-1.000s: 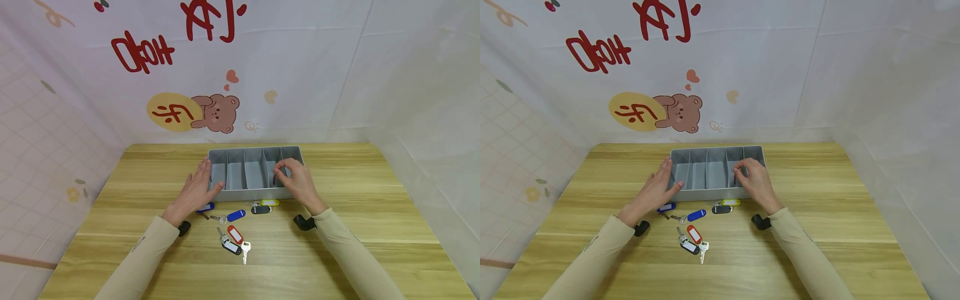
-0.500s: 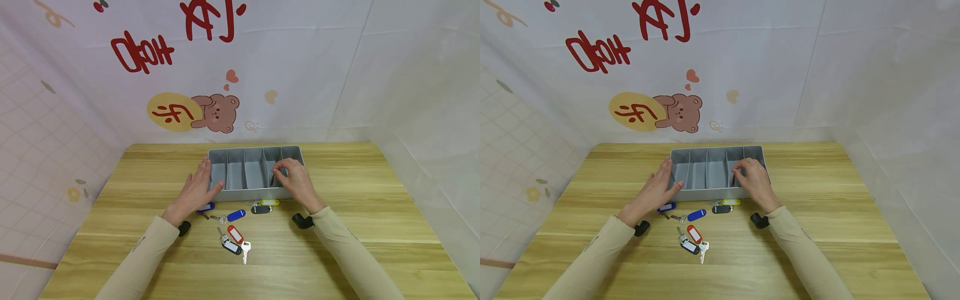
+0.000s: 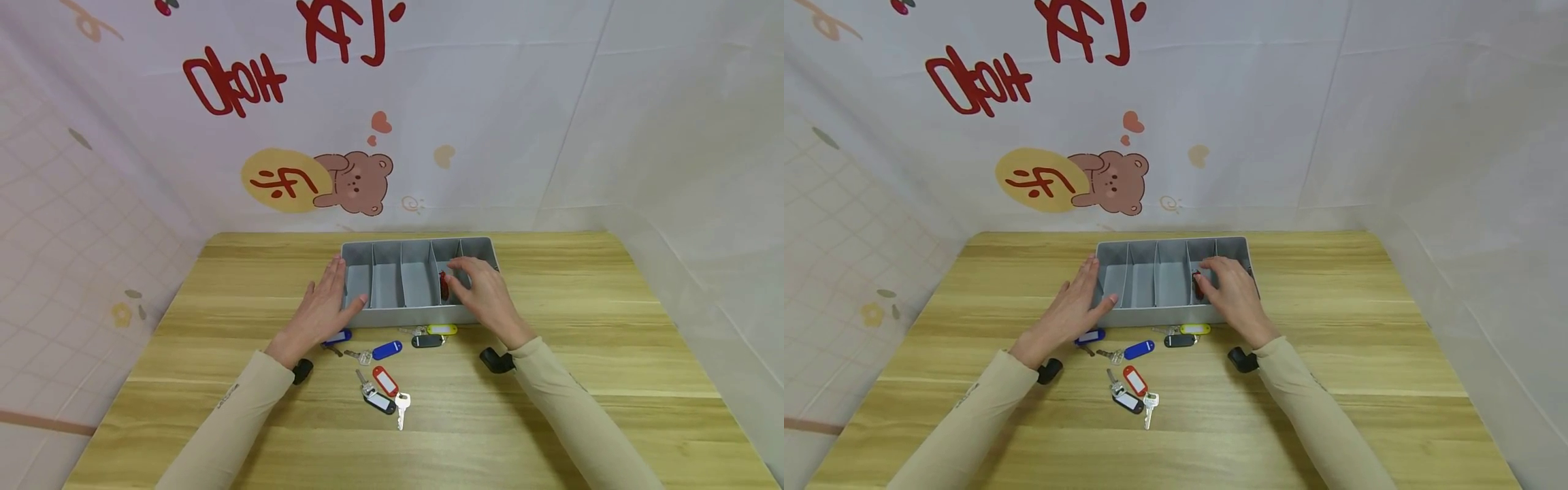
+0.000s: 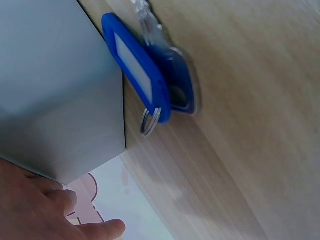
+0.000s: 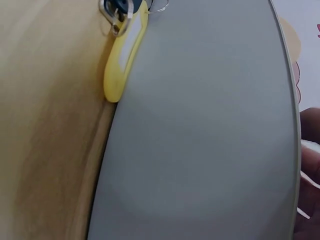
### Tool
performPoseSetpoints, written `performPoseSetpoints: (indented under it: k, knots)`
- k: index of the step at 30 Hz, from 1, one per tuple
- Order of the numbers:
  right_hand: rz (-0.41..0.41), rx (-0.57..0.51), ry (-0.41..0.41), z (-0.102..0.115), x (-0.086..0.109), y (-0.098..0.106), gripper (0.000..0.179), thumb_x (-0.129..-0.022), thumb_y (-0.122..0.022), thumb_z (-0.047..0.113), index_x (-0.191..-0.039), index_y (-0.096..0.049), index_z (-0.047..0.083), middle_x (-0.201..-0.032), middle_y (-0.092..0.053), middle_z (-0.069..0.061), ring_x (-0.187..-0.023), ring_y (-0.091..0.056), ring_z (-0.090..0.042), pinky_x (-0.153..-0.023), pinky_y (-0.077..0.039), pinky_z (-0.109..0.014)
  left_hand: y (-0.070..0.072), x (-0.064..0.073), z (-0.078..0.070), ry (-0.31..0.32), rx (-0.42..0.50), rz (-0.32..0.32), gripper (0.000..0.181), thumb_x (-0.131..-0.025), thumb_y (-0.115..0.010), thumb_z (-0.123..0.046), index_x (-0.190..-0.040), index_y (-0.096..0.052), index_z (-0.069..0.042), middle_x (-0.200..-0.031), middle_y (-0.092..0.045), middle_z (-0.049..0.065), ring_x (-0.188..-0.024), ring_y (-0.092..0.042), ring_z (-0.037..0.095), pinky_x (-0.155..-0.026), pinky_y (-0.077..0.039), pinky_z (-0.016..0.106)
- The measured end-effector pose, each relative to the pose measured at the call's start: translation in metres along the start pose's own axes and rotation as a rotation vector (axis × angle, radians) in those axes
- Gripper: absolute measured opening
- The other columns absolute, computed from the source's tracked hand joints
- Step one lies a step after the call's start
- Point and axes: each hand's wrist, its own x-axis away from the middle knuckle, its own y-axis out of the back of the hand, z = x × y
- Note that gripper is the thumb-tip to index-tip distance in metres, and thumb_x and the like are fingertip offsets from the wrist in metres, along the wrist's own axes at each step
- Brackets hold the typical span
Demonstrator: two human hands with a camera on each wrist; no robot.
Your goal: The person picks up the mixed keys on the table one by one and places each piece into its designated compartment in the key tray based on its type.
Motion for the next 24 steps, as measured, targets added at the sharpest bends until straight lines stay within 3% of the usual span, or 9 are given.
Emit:
performPoseSetpoints:
  k: [8, 16, 24]
  knots:
    - [0.043, 0.001, 0.07, 0.009, 0.015, 0.004, 0.048, -0.102, -0.066, 0.027, -0.141, -0.061, -0.001, -0.154, -0.051, -0.016, -0.147, -0.04, -0.038, -0.117, -0.032, -0.058, 0.0, 0.0, 0.001, 0.0, -0.002, 0.011, 0.095, -0.105, -0.044, -0.06, -0.163, -0.007, 0.005, -0.173, -0.001, 0.018, -0.159, -0.007, 0.033, -0.116, -0.02, 0.072]
    - [0.067, -0.034, 0.195, 0.028, 0.037, 0.008, 0.057, -0.1, -0.069, 0.03, -0.147, -0.056, 0.001, -0.157, -0.048, -0.014, -0.151, -0.034, -0.036, -0.119, -0.028, -0.059, 0.0, -0.001, 0.002, -0.004, -0.001, 0.009, 0.094, -0.105, -0.045, -0.058, -0.163, -0.008, 0.007, -0.172, -0.003, 0.02, -0.158, -0.01, 0.036, -0.115, -0.02, 0.073]
    - [0.191, -0.084, 0.255, 0.045, 0.061, 0.0, 0.065, -0.098, -0.072, 0.036, -0.151, -0.052, 0.005, -0.159, -0.048, -0.01, -0.15, -0.038, -0.033, -0.115, -0.036, -0.058, 0.0, 0.0, 0.001, -0.011, 0.003, 0.002, 0.094, -0.105, -0.044, -0.059, -0.163, -0.008, 0.006, -0.173, -0.002, 0.018, -0.159, -0.009, 0.034, -0.116, -0.02, 0.073]
